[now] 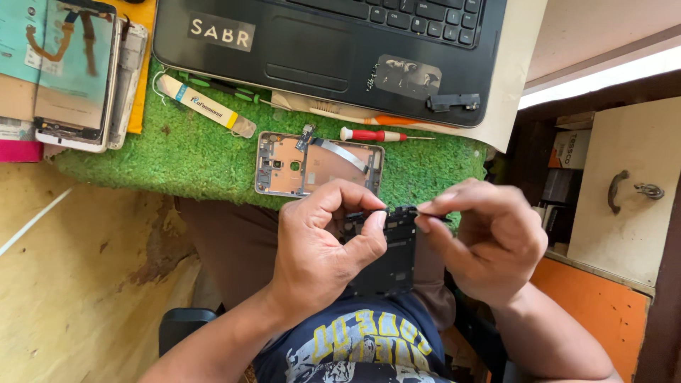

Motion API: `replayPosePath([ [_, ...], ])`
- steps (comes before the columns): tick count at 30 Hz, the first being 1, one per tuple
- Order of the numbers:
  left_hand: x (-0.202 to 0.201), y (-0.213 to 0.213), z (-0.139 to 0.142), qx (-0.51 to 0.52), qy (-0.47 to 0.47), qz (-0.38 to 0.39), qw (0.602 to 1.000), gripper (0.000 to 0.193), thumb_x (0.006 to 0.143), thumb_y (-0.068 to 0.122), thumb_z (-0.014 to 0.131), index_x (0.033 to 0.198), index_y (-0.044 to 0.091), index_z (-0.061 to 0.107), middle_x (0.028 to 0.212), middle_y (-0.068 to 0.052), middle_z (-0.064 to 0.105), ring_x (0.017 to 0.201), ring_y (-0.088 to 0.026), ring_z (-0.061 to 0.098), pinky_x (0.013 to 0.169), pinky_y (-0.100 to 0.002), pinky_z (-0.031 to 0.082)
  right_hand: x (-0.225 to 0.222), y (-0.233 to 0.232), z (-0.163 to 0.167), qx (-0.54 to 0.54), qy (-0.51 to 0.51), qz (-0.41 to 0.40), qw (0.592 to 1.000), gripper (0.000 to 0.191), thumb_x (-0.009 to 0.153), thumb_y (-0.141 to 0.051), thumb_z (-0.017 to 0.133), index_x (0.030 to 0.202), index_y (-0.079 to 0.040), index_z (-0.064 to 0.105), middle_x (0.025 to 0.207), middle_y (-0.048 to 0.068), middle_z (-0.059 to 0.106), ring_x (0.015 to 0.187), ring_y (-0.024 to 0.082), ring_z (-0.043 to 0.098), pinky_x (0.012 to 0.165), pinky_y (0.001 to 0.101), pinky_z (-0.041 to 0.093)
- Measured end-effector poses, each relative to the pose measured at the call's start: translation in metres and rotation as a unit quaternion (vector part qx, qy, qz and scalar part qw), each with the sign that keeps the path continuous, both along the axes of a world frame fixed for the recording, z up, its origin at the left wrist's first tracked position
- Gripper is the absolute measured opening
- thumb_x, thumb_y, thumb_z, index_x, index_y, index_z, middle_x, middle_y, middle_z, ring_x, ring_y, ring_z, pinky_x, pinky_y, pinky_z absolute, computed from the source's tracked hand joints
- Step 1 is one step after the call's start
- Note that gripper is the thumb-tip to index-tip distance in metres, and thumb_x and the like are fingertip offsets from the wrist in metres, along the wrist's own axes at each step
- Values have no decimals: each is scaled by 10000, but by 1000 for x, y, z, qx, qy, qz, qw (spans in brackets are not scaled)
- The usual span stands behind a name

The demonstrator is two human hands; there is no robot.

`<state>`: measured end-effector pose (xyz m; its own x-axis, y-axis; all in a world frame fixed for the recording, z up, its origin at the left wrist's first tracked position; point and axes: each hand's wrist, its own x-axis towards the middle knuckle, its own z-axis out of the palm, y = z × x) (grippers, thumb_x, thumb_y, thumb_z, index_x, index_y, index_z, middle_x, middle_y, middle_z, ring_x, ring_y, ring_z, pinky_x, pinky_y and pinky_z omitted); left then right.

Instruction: The person repairs a smartphone at a workbench, using a screwdriver to remove small components from the phone's midframe and handling a small flex part by hand. They then lift the phone's rear housing, detach and reposition small internal parts, and use a metal pry tool on the frame on the mat.

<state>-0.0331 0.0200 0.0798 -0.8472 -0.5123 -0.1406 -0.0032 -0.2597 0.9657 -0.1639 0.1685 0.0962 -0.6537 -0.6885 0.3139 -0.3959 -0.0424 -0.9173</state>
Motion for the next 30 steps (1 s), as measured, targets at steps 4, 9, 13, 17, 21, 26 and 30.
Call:
replayPosePath([
  [4, 0, 2, 3, -52, -40, -1, 998, 109, 875, 25, 773, 953, 9, 699, 772, 62, 622, 653, 20, 502, 570, -169, 428, -4, 6, 3, 50, 156, 29, 986, 224, 825, 41, 814, 1014, -26, 714, 911, 75, 674, 794, 152, 666, 648, 242, 525],
  [9, 0, 2, 8, -101, -17, -5, 995, 105, 882, 34, 774, 976, 14, 731, 788, 33, 685, 692, 20, 585, 609, -177, 504, -6, 8, 4, 83, 148, 31, 985, 215, 840, 20, 809, 1034, -34, 731, 940, 88, 666, 788, 160, 662, 677, 258, 521],
  [13, 0, 1, 10, -122, -13, -4, 992, 116, 874, 44, 784, 979, 17, 744, 784, 12, 701, 672, 0, 580, 598, -193, 493, -6, 9, 5, 80, 87, 44, 992, 194, 870, 46, 774, 1041, -28, 721, 976, 99, 684, 806, 149, 680, 704, 245, 536],
  [17, 0, 1, 11, -132, 1, 2, 991, 122, 875, 45, 785, 987, 16, 746, 797, -1, 715, 688, -10, 598, 615, -200, 508, -5, 9, 3, 75, 55, 33, 995, 187, 878, 85, 769, 1033, -7, 720, 943, 104, 714, 815, 151, 689, 654, 212, 540],
  [21, 1, 0, 12, -128, 6, -5, 992, 131, 886, 46, 781, 1010, 13, 754, 798, -4, 719, 683, -12, 588, 601, -201, 486, -6, 7, 1, 41, 46, 60, 996, 210, 858, 89, 788, 1029, 2, 703, 917, 101, 709, 789, 158, 701, 704, 235, 550],
  [26, 0, 2, 12, -114, -2, -3, 994, 115, 892, 50, 777, 999, 14, 760, 786, 2, 720, 661, -2, 573, 581, -195, 473, -8, 7, 2, 45, 61, 72, 995, 196, 842, 100, 774, 995, -2, 706, 917, 100, 708, 803, 167, 707, 712, 239, 560],
  [30, 0, 1, 12, -124, -1, -3, 992, 118, 888, 50, 780, 999, 14, 758, 793, 5, 720, 656, 1, 558, 576, -191, 460, -9, 6, 4, 53, 63, 81, 993, 212, 820, 89, 786, 994, -2, 706, 922, 96, 699, 816, 167, 707, 720, 241, 561],
])
